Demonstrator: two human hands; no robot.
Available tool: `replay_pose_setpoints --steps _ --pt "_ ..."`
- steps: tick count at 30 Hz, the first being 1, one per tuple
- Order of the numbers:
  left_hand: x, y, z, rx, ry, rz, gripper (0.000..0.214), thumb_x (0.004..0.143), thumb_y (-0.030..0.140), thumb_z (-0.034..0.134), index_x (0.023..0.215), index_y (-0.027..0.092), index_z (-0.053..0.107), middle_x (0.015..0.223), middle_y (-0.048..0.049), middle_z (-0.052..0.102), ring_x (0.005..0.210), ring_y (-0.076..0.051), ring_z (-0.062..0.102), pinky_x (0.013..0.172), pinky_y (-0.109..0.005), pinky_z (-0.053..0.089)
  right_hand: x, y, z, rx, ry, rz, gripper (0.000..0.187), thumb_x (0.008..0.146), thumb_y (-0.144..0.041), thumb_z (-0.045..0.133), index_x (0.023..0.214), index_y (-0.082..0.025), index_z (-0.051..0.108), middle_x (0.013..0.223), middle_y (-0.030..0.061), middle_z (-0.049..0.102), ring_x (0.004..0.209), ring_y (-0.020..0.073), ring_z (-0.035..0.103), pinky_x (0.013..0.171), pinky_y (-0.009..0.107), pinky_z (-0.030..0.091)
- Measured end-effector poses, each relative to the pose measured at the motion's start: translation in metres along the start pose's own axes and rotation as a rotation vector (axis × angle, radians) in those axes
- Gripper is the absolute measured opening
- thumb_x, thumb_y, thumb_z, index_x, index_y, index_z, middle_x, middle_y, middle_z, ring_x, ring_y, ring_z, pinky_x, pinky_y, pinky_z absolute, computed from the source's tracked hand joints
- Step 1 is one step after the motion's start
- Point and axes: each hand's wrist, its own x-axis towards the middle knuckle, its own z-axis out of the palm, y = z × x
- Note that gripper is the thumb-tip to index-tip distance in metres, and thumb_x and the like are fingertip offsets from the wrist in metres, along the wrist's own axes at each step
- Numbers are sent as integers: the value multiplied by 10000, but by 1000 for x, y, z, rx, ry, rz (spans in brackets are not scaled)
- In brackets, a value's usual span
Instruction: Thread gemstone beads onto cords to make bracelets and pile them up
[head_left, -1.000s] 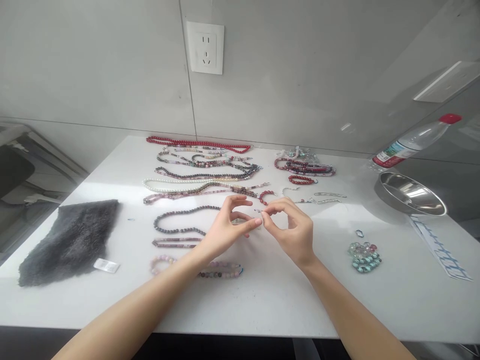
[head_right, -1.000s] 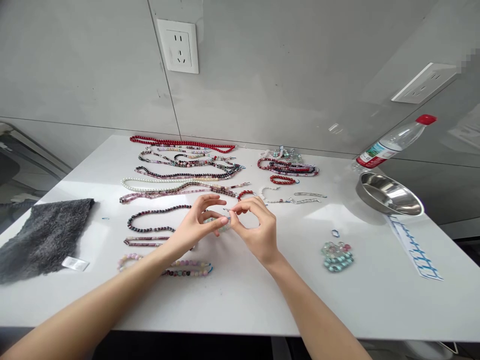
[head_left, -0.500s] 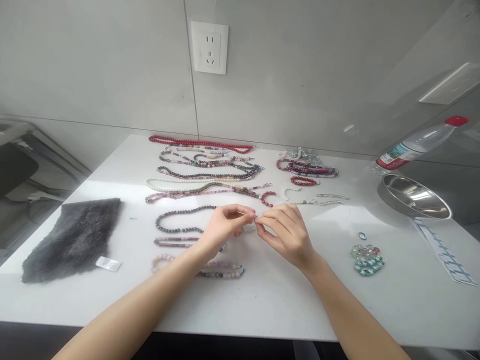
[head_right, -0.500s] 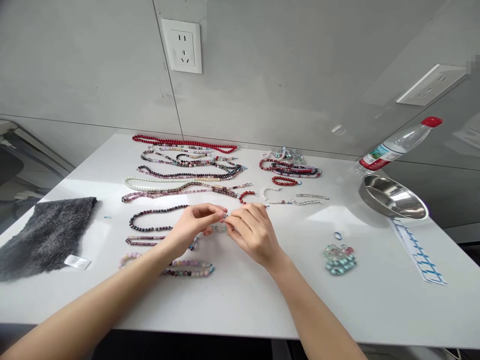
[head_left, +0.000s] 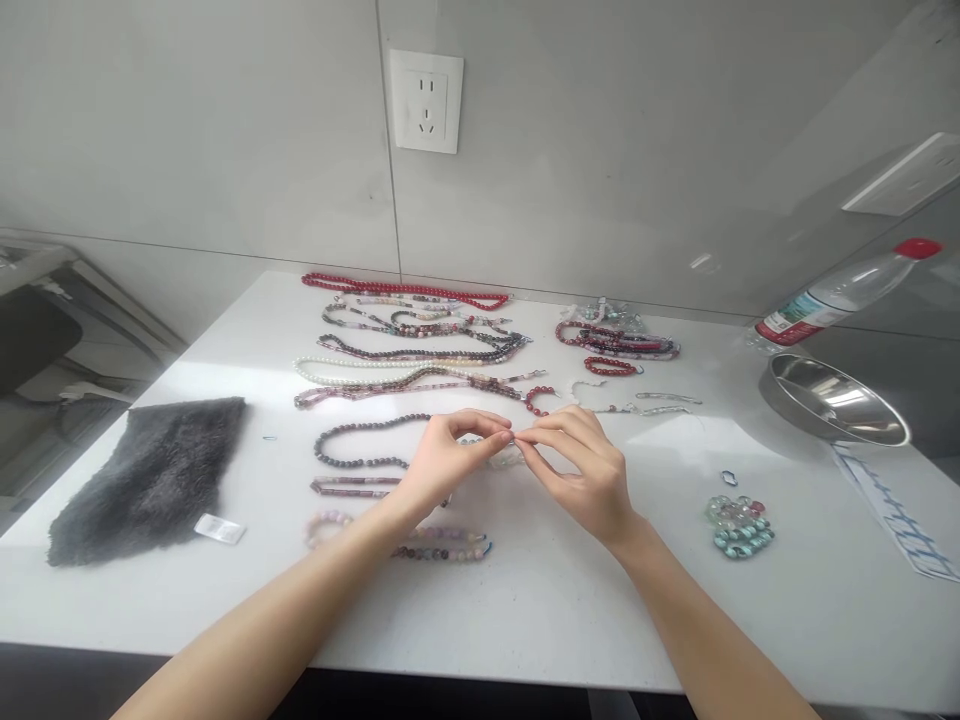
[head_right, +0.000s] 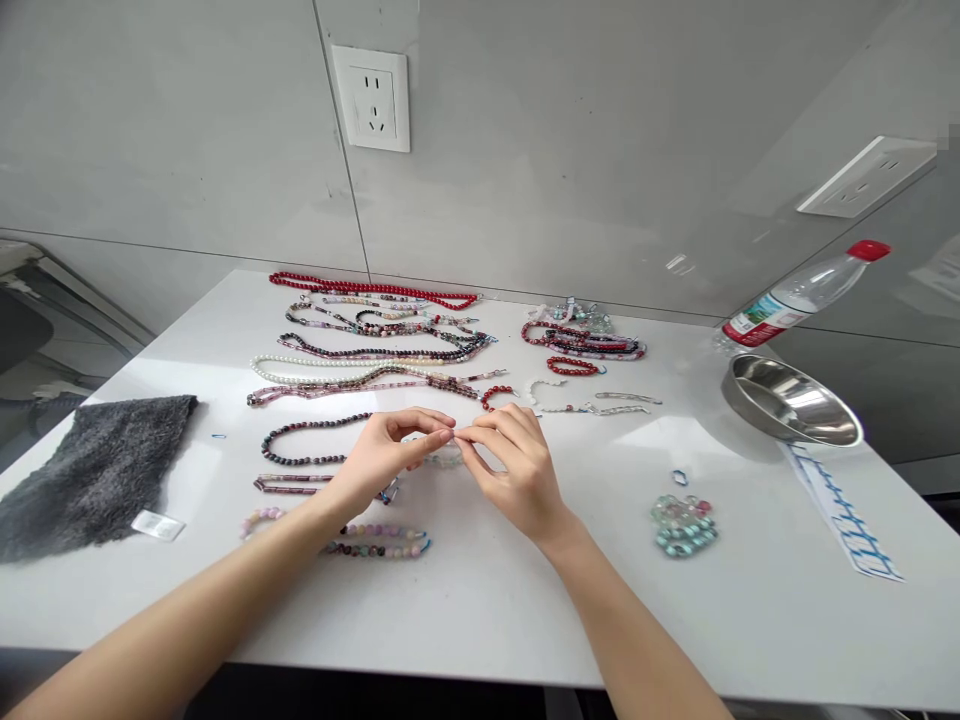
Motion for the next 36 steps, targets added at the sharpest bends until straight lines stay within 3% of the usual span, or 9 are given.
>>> replay_pose_setpoints --steps 8,13,18,22,24,26,28,31,36 --pt "-1 3 0 3 -21 -17 247 764 444 725 781 201 764 1136 -78 694 870 -202 616 650 -286 429 -1 -1 4 4 30 57 183 812 -96 672 901 -254 694 818 48 691 761 219 621 731 417 504" --pt "-1 2 -1 -51 -65 -49 275 758 453 726 769 180 757 1174 -85 680 741 -152 560 572 -264 373 -1 -3 4 50 53 71 341 830 -83 638 1134 -238 665 938 77 698 878 228 641 798 410 536" --pt "0 1 -5 -176 -186 -155 288 796 445 693 833 166 755 1061 -116 677 886 -204 553 597 -248 364 5 -6 1 121 58 71 154 836 -101 622 910 -214 694 863 60 691 806 196 641 747 364 555" --pt "0 2 -8 -266 -223 -176 344 856 407 626 1110 196 723 1114 -131 645 1013 -231 534 620 -237 367 15 9 -47 29 228 244 79 828 -151 640 860 -203 689 895 57 707 887 202 663 829 358 548" --pt "0 3 -8 -262 -221 -156 343 867 382 612 1132 190 714 1213 -136 609 1014 -226 530 619 -242 365 10 26 -91 -43 418 468 83 815 -213 657 886 -201 696 952 63 712 880 205 674 807 348 556" --pt "0 4 -9 -258 -239 -143 323 876 365 600 1119 186 717 1252 -135 588 1001 -215 528 617 -244 363 -5 47 -136 -131 489 732 115 753 -261 705 849 -198 708 894 55 727 826 215 689 803 357 555" --pt "1 4 -8 -263 -278 -148 307 890 364 583 1096 183 720 1212 -133 601 976 -202 529 618 -244 361 -27 69 -171 -202 323 985 128 683 -263 739 789 -192 726 838 60 744 824 246 702 831 381 537" --pt "2 3 -7 -269 -334 -162 273 893 354 583 1044 179 728 1113 -121 616 932 -185 532 614 -240 354 -61 92 -193 -282 16 1217 175 628 -267 747 786 -191 743 753 64 751 782 285 708 773 402 524" --pt "4 0 -7 -268 -352 -162 225 890 321 587 947 160 734 1065 -108 611 891 -169 530 619 -238 358 -91 107 -183 -270 -92 1081 188 680 -366 680 740 -199 742 882 76 764 809 275 706 803 393 513"
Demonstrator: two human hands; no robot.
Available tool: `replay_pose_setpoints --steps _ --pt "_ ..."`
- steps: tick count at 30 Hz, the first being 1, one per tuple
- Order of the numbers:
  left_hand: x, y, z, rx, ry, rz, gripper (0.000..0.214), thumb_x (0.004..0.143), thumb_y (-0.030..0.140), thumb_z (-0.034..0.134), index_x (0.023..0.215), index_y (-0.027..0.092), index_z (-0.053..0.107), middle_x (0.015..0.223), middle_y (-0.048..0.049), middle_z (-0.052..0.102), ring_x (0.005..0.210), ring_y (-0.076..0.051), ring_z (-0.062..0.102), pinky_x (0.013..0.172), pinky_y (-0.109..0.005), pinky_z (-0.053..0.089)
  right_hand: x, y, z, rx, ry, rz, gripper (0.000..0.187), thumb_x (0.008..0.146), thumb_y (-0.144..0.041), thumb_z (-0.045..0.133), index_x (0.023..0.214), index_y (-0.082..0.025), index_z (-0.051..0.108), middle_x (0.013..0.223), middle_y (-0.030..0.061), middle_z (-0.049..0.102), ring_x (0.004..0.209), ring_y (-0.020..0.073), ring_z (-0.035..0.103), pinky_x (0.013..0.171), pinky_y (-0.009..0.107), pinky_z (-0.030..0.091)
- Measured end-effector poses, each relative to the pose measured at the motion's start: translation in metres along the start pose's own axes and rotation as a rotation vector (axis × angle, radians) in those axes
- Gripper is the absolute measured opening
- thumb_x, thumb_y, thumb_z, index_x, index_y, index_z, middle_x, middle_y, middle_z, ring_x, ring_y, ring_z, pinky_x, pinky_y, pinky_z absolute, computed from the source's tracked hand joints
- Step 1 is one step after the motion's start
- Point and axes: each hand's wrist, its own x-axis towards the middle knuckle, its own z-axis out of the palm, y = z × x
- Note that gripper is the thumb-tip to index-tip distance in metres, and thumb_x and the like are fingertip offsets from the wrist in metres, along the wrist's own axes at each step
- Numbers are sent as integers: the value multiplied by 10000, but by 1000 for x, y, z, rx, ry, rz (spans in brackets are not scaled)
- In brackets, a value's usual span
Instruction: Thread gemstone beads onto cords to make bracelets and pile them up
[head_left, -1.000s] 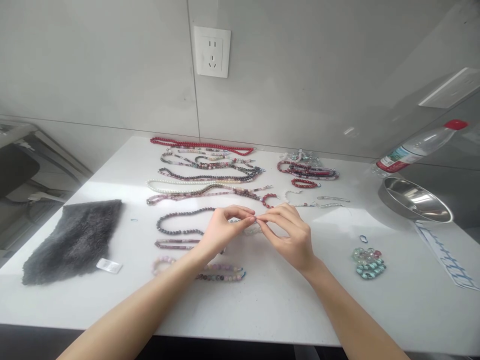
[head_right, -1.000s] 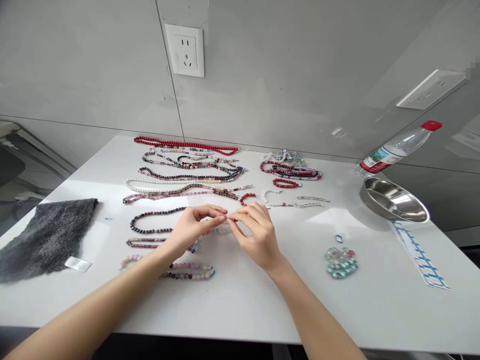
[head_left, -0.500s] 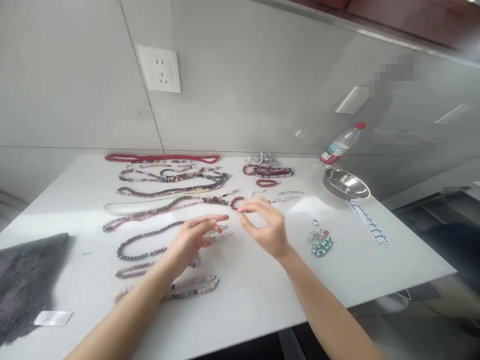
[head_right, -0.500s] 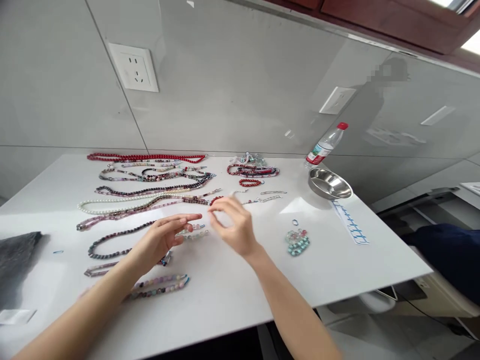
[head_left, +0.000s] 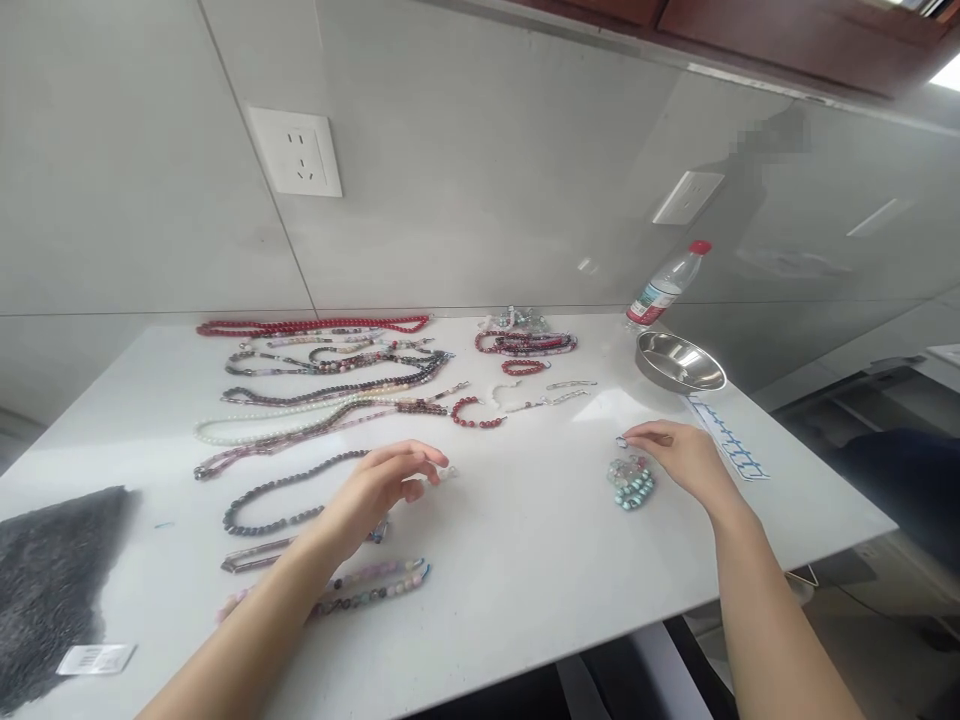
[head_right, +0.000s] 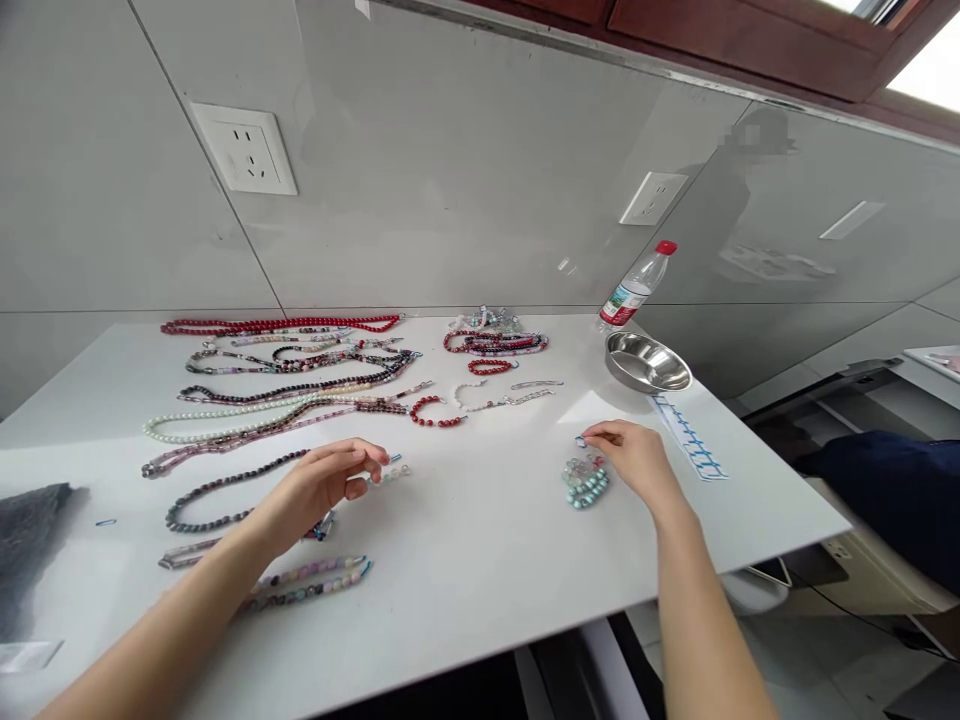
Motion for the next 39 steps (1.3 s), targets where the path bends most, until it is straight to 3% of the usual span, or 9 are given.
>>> replay_pose_setpoints --steps 3,7,11,15,19,22,24,29,39 --pt "2 -1 -4 -24 21 19 233 901 325 572 930 151 724 998 -101 608 862 -158 525 630 -237 366 2 5 7 -63 26 -60 195 712 -334 609 737 -200 749 919 87 760 796 281 697 782 418 515" --pt "6 -2 -9 -106 107 68 216 900 337 573 911 164 701 932 -72 581 814 -143 524 628 -240 375 3 5 5 -106 -31 0 253 759 -218 517 812 -208 765 937 79 767 843 283 704 756 402 519" --pt "5 1 -11 -66 219 137 142 874 288 587 908 189 683 1000 -58 593 792 -139 538 619 -247 382 -2 -7 -5 -237 96 55 213 800 -250 581 895 -230 770 861 99 757 746 285 675 705 412 490" --pt "0 5 -4 270 323 136 171 898 298 544 989 215 662 840 -33 621 727 -144 527 679 -273 411 -16 -55 9 -242 280 -211 113 789 -329 670 745 -239 720 842 85 731 765 262 651 734 390 475" --pt "-1 1 1 694 353 251 158 906 282 513 999 242 633 994 -36 648 810 -172 564 688 -295 425 -35 -134 61 -10 -62 -563 153 895 -325 597 930 -253 727 990 31 729 875 202 659 788 318 492" --pt "1 -5 2 950 336 349 186 889 188 497 1008 254 624 1063 -26 658 991 -211 572 821 -342 451 -41 -179 102 -80 -278 -731 224 916 -155 540 933 -234 749 952 46 719 930 192 638 814 293 470" --pt "1 -8 3 1037 332 381 214 876 142 491 1006 255 618 1036 -22 673 1078 -229 554 896 -373 448 -40 -193 120 -201 -399 -763 245 871 -83 560 882 -217 765 865 63 708 913 207 622 760 290 456" --pt "0 -6 12 1194 330 393 237 871 110 478 1041 247 570 1065 -39 682 1079 -263 572 891 -416 455 -33 -187 135 -186 -474 -748 275 794 4 570 830 -197 754 858 58 696 871 203 609 717 284 434" --pt "19 -14 20 1196 409 358 254 855 148 565 1091 242 571 1073 -57 694 1055 -306 555 869 -436 397 -43 -176 140 -44 -418 -828 221 928 -38 412 890 -187 571 969 65 643 951 212 563 880 383 434"
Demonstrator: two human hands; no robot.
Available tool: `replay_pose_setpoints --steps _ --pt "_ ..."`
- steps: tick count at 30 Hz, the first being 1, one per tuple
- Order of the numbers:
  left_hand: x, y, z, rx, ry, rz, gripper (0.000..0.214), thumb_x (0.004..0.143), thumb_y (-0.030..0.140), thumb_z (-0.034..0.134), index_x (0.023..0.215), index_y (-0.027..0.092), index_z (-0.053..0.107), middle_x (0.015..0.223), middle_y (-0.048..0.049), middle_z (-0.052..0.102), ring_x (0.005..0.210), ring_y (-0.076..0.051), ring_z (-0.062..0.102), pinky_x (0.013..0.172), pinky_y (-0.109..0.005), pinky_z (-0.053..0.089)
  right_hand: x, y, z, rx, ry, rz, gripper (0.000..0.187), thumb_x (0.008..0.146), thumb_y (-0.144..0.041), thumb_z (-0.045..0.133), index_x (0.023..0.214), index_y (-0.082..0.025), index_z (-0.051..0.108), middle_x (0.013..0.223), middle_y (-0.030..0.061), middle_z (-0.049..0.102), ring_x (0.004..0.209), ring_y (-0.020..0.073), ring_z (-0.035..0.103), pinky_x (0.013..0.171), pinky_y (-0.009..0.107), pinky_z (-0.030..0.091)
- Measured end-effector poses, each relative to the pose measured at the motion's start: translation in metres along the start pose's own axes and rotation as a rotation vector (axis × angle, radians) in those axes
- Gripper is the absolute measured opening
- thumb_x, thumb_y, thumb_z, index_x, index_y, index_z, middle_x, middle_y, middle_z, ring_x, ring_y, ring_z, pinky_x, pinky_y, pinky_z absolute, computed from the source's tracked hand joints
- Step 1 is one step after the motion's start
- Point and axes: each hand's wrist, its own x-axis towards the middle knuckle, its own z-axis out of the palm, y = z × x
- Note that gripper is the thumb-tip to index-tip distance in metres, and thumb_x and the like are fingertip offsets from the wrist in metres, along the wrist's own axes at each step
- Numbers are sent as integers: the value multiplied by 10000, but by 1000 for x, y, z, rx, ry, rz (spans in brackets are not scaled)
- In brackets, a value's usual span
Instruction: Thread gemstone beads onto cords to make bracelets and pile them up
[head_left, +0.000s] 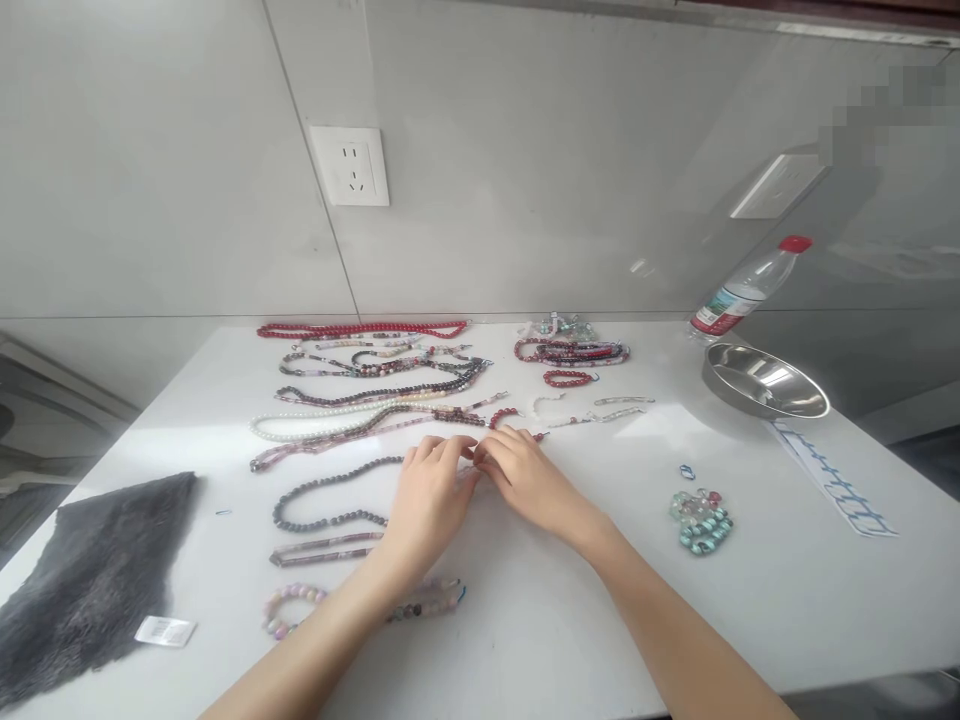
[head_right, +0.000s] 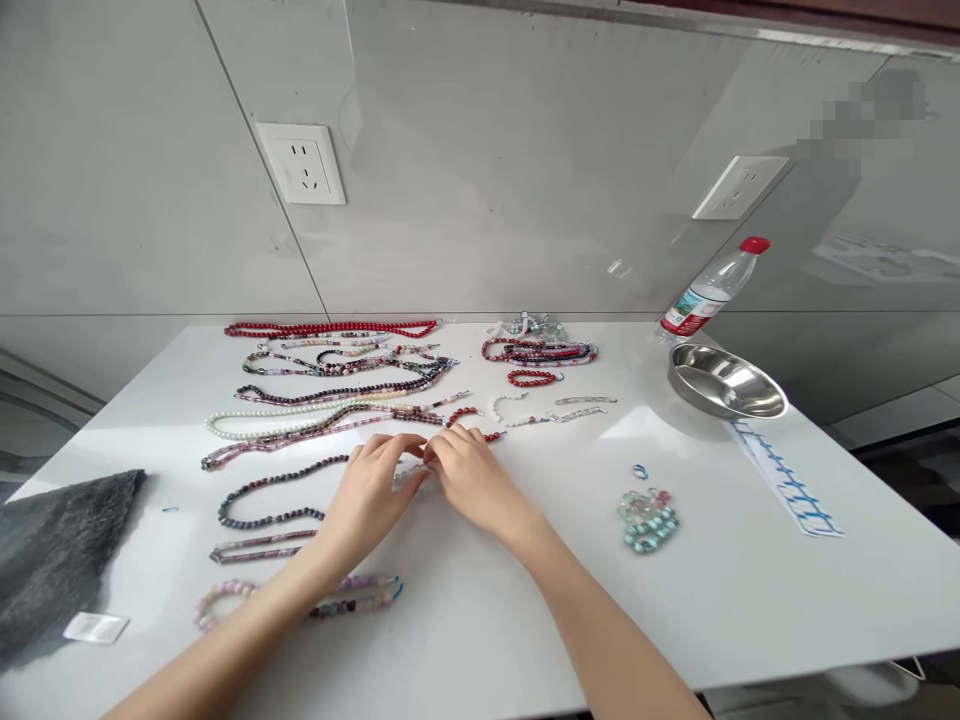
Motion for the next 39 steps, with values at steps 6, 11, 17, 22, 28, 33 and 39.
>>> replay_pose_setpoints --steps 6,11,17,22,28,33,39 --pt "-4 -5 -9 -298 -80 -125 225 975 317 426 1075 262 620 1088 -49 671 1084 -257 535 915 -408 405 -3 -8 0 195 46 59 118 950 -140 468 972 -220 552 1021 44 653 998 208 583 871 353 446" --pt "-3 -7 -11 -359 -47 -143 175 945 271 482 1017 250 640 1028 -48 670 1077 -251 533 929 -401 415 -2 -13 -2 331 107 126 130 942 -153 470 922 -229 574 967 30 650 935 189 602 807 317 466" --pt "-4 -8 -11 -362 -12 -151 174 907 213 525 1045 251 623 1020 -43 691 1067 -248 550 937 -414 404 0 -14 -2 482 85 226 140 929 -222 497 966 -242 630 933 25 678 833 177 623 734 301 492" --pt "-5 -9 -9 -351 30 -163 199 897 219 553 1080 258 619 1019 -48 701 1073 -256 559 958 -437 361 0 -14 1 429 136 283 155 914 -292 523 887 -237 666 863 28 676 739 173 577 667 299 459" --pt "-5 -8 -7 -336 -22 -145 191 931 204 499 1087 268 586 1006 -14 725 1066 -237 581 948 -427 341 1 -16 4 610 131 384 118 831 -297 595 796 -194 639 706 -6 582 624 132 494 598 267 410" --pt "-8 -5 -9 -215 89 -31 107 933 247 503 986 245 595 1056 -37 727 1015 -247 608 924 -433 334 4 -15 2 733 118 470 210 794 -375 637 749 -170 634 643 -21 545 599 121 477 579 259 393" --pt "-11 -6 -10 69 235 152 126 893 206 528 907 238 649 1040 -57 747 1031 -298 581 862 -445 341 4 -17 -1 818 109 505 262 771 -424 679 732 -165 662 718 20 652 674 150 574 647 273 457"
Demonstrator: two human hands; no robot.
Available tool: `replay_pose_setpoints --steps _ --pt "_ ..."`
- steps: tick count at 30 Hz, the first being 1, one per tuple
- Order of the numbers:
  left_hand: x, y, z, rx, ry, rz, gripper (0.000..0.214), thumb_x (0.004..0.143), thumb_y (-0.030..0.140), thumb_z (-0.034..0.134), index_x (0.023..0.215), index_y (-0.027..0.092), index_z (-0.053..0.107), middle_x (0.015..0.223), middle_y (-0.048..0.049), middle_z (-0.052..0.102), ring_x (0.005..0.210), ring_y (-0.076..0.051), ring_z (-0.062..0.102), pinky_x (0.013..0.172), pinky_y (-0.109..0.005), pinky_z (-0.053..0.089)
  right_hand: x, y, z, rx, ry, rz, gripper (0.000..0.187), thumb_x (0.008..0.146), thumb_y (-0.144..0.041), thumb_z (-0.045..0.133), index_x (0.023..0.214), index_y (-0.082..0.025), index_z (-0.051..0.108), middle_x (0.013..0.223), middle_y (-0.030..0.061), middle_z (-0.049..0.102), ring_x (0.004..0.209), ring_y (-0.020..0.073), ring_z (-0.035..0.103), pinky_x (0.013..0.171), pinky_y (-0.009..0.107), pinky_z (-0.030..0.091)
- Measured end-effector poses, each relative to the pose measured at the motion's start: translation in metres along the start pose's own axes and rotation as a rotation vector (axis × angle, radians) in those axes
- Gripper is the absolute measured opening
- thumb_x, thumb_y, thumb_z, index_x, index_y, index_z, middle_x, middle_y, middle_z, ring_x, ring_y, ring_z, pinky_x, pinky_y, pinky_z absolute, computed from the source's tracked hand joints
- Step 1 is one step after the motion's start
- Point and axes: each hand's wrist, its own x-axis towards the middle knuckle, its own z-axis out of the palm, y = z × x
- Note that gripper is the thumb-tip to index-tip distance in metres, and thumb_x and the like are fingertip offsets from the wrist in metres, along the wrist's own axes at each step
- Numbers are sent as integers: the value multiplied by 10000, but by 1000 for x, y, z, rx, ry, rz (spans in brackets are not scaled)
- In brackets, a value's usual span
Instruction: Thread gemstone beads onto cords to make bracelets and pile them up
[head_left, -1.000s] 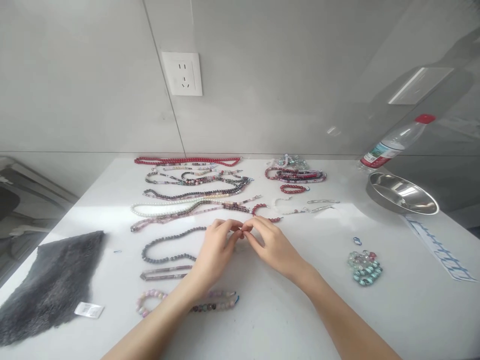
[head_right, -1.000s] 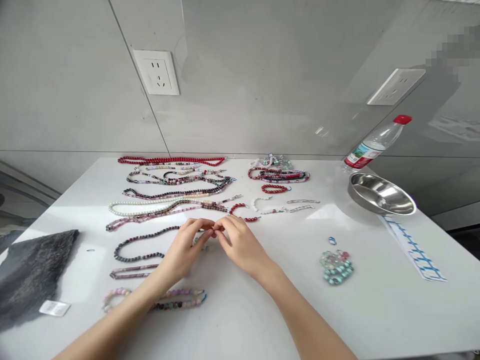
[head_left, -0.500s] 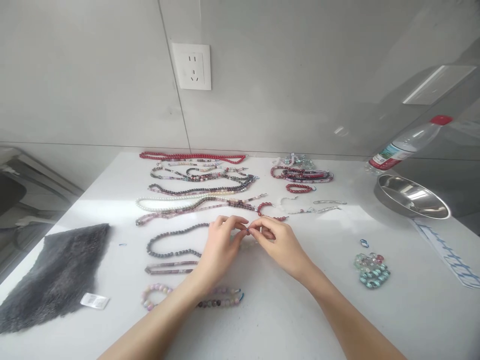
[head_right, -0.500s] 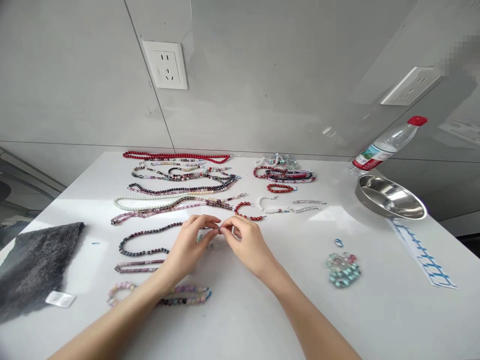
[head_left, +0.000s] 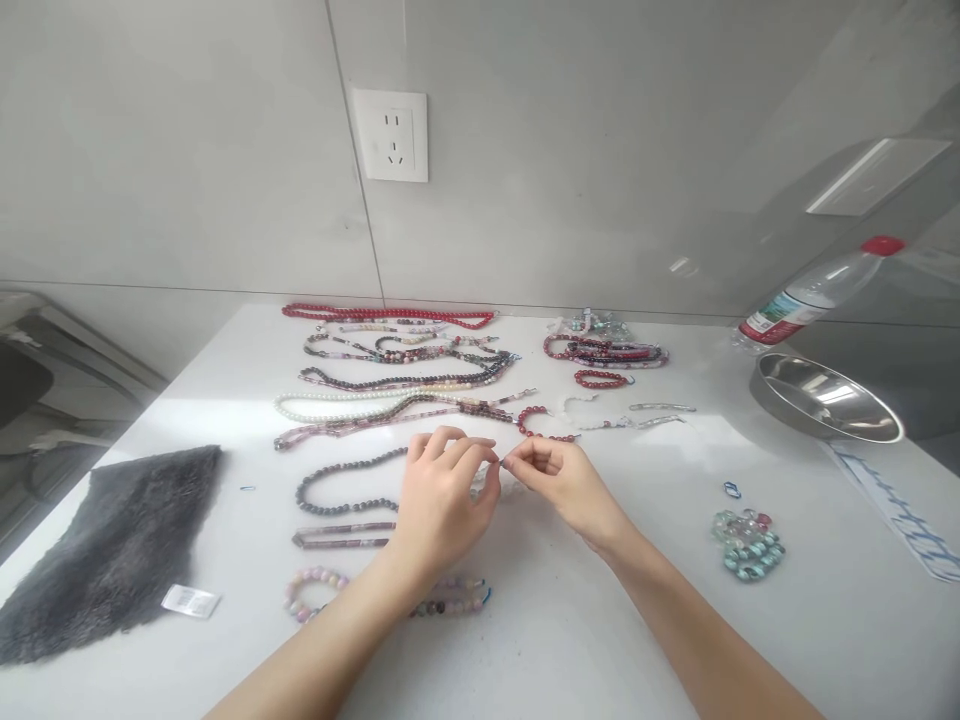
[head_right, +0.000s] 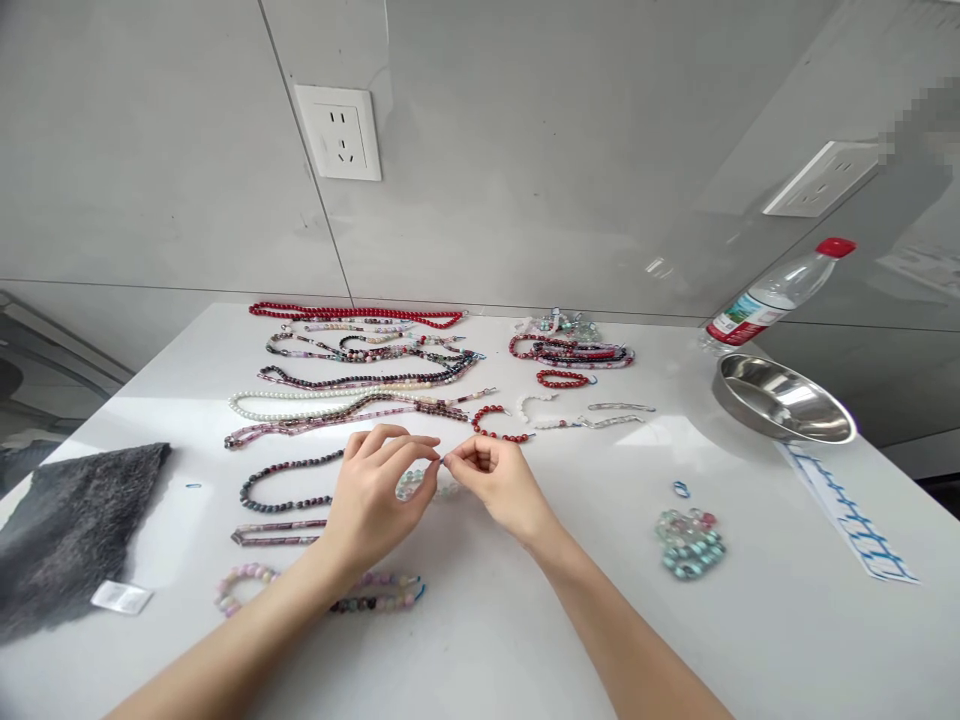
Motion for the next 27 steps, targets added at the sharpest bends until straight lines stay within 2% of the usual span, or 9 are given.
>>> replay_pose_setpoints --steps 6,11,17,27 --pt "-1 0 3 32 20 52 154 893 174 511 880 224 656 1016 -34 757 994 -285 578 800 -428 347 -2 -4 3 30 17 6 263 758 -426 704 724 -166 680 730 28 670 692 156 588 657 273 468" --pt "0 2 2 -35 16 -21 132 880 192 533 848 228 655 933 -30 756 870 -252 566 737 -403 376 -4 -4 4 65 11 6 252 755 -412 713 730 -164 685 721 22 661 678 145 562 646 268 447" --pt "1 1 3 -162 20 -54 140 850 168 557 854 233 681 933 -33 755 823 -240 541 758 -404 437 -3 -3 7 91 51 12 230 743 -385 723 719 -158 697 673 1 624 614 119 500 606 261 410" --pt "3 5 13 -8 185 36 118 802 108 571 771 193 646 773 -18 705 748 -189 530 692 -334 424 -9 -2 14 235 127 92 283 673 -413 779 673 -148 682 571 -38 492 550 87 359 552 262 304"
